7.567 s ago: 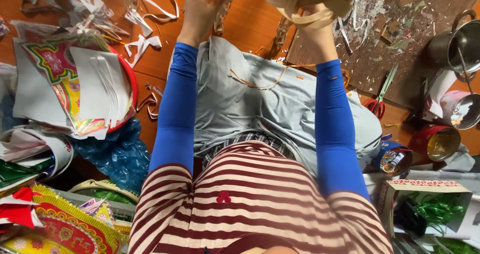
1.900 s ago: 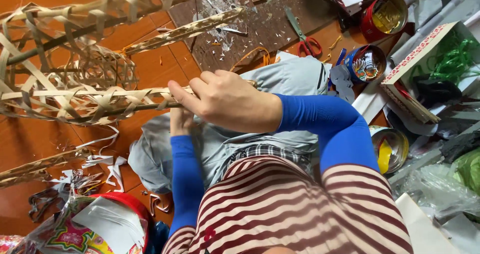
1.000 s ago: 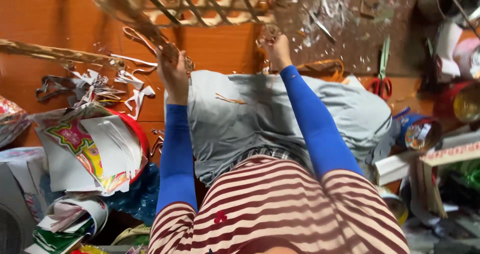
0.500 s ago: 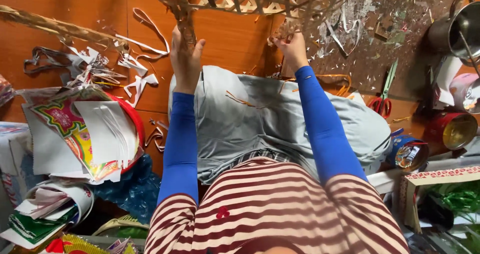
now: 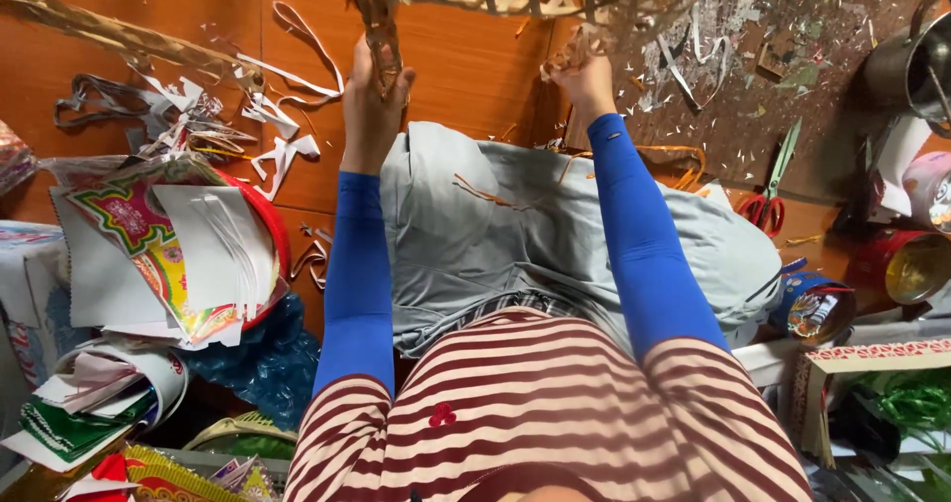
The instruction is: The recorder is weaving and tying thin bamboo strips to construct a large decorative frame.
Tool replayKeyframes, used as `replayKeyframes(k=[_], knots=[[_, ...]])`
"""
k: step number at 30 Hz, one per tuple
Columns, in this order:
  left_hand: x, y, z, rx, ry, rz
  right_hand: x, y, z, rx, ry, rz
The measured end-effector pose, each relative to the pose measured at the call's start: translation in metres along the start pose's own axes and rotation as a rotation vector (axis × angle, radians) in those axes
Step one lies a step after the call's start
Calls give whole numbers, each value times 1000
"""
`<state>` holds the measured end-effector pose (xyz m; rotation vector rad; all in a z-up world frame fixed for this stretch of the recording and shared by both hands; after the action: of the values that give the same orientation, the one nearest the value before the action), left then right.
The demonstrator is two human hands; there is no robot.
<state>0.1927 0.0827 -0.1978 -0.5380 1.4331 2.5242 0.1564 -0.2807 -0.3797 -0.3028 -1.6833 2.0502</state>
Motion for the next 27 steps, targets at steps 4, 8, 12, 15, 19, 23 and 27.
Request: replayKeyframes(k=[4, 8, 12, 15, 19, 23, 27], knots=[[-23, 68, 28, 143, 47, -252, -1, 23, -3, 91, -65, 21], [-45, 43, 21, 529, -38, 130, -1, 33, 1, 233, -120, 15], [-53, 27, 18, 650, 12, 342, -11, 50, -5, 405, -119, 202], [-50, 15, 19, 747, 71, 414, -27, 74, -12, 461, -102, 378], [-38, -2, 23, 879, 121, 450, -43, 86, -32, 795, -165, 652], [-28, -12, 24, 882, 148, 474, -45, 59, -35, 851, -195, 644], [-34, 5, 26, 894, 199, 474, -39, 50, -18, 622, -123, 513]])
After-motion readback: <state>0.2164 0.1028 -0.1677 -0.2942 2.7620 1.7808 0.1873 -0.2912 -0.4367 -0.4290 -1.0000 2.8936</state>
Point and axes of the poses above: each hand's wrist, its own x-axis away from the middle knuckle, its own z-axis out of the back of the hand, y = z × x, the point moved 10 cm from there along -x, towards the middle knuckle, and after that the axes turned 13 degrees about y, right-handed, at the moved point
